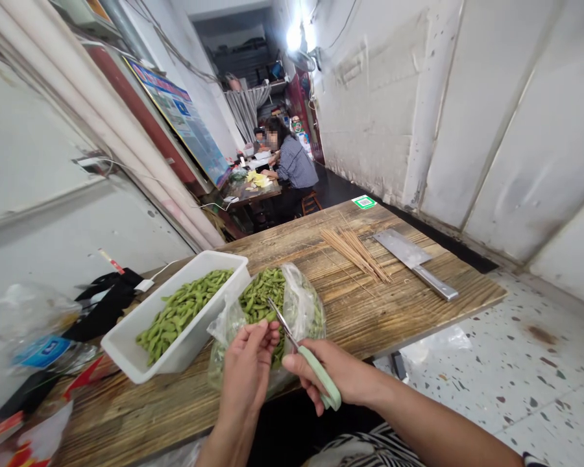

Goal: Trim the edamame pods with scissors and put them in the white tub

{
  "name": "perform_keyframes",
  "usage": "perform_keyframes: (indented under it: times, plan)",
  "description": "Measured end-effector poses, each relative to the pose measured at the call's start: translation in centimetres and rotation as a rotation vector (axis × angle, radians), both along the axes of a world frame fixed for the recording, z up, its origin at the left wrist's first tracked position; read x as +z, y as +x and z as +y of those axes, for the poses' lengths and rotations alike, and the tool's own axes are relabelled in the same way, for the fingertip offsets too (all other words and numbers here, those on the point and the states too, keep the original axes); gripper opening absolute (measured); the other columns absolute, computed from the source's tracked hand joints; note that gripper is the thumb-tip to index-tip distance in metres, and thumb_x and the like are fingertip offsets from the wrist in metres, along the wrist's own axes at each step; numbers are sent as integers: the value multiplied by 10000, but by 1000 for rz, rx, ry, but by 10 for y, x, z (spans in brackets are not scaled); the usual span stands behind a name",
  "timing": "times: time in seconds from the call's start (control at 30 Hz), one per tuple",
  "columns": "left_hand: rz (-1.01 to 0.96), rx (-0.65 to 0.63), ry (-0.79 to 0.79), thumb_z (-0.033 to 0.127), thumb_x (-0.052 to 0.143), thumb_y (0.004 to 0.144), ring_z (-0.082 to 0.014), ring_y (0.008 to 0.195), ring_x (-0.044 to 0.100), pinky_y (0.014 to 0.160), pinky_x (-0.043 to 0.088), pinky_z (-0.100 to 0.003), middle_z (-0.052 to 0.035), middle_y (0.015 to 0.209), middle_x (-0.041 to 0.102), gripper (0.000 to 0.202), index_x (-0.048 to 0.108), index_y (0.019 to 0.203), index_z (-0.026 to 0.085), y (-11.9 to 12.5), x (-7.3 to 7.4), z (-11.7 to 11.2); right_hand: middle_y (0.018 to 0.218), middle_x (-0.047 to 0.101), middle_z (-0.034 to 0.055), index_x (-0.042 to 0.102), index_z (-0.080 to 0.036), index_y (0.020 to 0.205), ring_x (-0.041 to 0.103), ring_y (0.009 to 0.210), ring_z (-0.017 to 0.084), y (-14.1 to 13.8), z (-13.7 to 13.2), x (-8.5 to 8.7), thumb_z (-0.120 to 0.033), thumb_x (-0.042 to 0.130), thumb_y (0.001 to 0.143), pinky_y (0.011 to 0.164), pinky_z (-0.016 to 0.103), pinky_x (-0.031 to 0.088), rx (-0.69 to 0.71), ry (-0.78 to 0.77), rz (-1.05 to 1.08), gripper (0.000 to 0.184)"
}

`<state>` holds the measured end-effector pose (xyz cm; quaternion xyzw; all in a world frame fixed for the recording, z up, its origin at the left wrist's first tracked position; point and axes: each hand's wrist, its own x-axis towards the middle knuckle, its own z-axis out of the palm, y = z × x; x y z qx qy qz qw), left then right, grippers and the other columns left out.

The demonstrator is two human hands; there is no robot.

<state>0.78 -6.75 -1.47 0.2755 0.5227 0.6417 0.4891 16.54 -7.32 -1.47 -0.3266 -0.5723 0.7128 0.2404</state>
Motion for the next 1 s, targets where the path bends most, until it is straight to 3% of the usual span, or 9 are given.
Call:
perform_keyframes:
  times: [0.23,0.33,0.4,0.43,0.57,0.67,0.73,0.83,1.0]
  plan:
    - [101,49,27,348,715,654,-132,635,617,652,504,-275,-26,691,675,233,568,677,169,-8,2,1,478,426,-106,468,-184,744,389,332,48,3,3,-4,-605,636,760,296,144,376,-30,-83,12,453]
    - [489,289,73,390,654,711,-177,688,642,700,512,-324,-39,747,688,227,579,758,181,-50,15,9,481,438,-104,504,-179,802,403,338,50,8,6,-7,-578,626,778,308,137,371,-31,-78,-5,418]
    - [920,565,25,408,612,752,-225,770,650,765,502,-374,-57,804,692,237,602,846,191,-85,27,18,472,440,-102,521,-173,837,412,343,52,11,7,-8,-560,615,795,317,131,365,-15,-58,-26,400]
    - [1131,610,-29,398,590,766,-260,834,648,811,487,-408,-83,857,696,240,614,879,188,-101,33,22,466,435,-102,526,-170,845,412,345,52,12,8,-9,-552,616,798,320,129,361,-8,-51,-37,395]
    - [1647,199,28,324,506,824,-324,1075,593,944,403,-444,-158,1101,681,283,653,1013,172,-114,40,34,470,432,-100,532,-162,866,408,355,51,13,9,-9,-554,615,801,320,127,359,-16,-35,-62,406]
    - [1748,-277,134,297,473,852,-288,1017,627,948,376,-423,-114,1026,718,263,698,956,211,-79,28,38,473,432,-99,536,-160,887,401,356,53,12,9,-10,-564,611,803,320,135,363,-28,-18,-67,420]
    - [1787,-453,83,296,512,825,-309,947,642,906,373,-450,-115,929,724,232,719,877,205,-56,18,40,466,420,-102,539,-160,904,393,354,56,12,9,-11,-566,613,802,316,137,355,-29,-19,-69,424]
    - [1835,-443,1,239,529,783,-330,890,637,842,380,-462,-142,880,695,212,724,823,167,-42,9,44,455,402,-110,539,-162,926,379,352,58,14,8,-13,-568,622,793,308,137,341,-31,-36,-75,435]
    - [1852,-449,-64,191,457,829,-298,844,646,773,411,-401,-141,865,696,275,730,827,162,-58,10,53,447,402,-112,538,-160,934,376,342,57,17,9,-14,-560,614,807,300,132,308,-28,-21,-74,427]
